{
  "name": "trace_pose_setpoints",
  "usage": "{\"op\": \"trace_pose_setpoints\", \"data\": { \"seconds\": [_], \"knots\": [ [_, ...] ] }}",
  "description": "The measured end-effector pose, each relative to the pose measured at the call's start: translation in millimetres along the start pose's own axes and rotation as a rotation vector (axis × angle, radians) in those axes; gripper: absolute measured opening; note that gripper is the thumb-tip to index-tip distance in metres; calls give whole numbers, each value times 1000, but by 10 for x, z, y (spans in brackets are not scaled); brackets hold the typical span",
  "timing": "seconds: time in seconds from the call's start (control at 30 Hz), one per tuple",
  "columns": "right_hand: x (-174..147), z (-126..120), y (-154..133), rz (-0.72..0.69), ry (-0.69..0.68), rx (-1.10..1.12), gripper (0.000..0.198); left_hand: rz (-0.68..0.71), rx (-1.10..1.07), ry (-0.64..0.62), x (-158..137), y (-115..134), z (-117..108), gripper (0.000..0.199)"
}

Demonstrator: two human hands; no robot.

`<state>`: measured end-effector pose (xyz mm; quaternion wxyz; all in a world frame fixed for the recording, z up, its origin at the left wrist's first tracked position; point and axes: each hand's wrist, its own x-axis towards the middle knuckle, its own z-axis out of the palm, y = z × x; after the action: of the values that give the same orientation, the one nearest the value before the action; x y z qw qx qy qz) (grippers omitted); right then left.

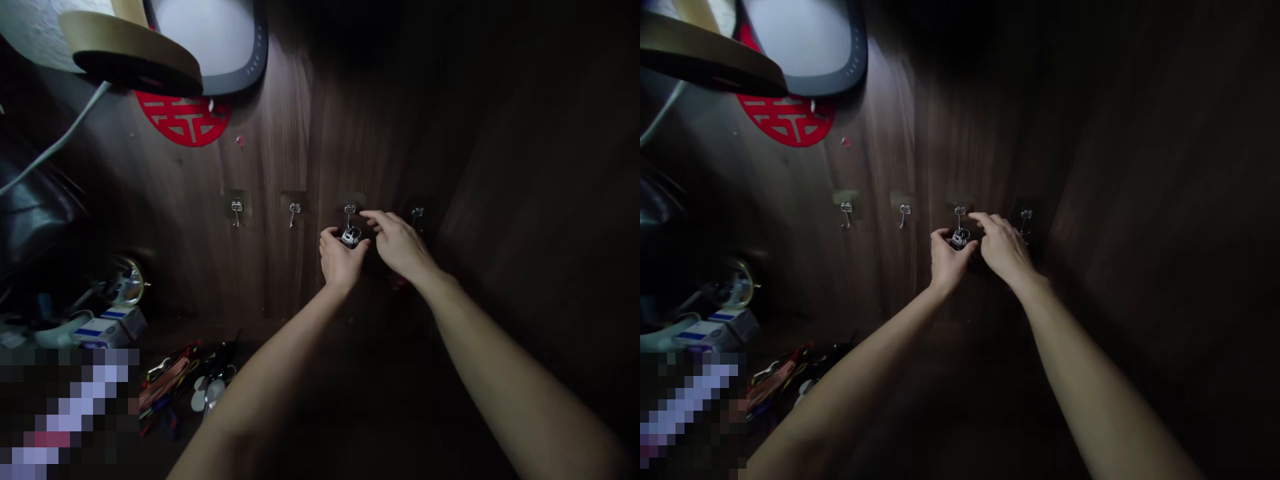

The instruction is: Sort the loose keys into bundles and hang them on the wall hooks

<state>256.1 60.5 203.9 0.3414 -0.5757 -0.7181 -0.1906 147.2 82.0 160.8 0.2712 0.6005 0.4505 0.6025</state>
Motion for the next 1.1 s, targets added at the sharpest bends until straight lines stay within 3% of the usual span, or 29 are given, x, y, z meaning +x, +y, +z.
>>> {"op": "trace_pose_setpoints", "data": {
  "seconds": [0.13,0.27,0.5,0.7,0.8,1.1],
  "knots": [
    [91,18,-10,-35,-13,-37,56,-91,-19,30,-24,82,140,46],
    [99,8,-26,-49,-25,-96,54,-131,-103,-43,60,44,219,29],
    [128,-91,-51,-70,-94,-232,53,-147,-331,-120,177,-20,145,22],
    [181,-164,-87,-68,-151,-232,55,-355,-668,-449,186,16,-68,21],
    [186,-204,-122,-54,-194,-247,55,-427,-619,-547,232,90,-150,14],
    [189,-322,-239,-26,-241,-281,44,-529,-411,-622,347,387,-365,11]
  ]
}}
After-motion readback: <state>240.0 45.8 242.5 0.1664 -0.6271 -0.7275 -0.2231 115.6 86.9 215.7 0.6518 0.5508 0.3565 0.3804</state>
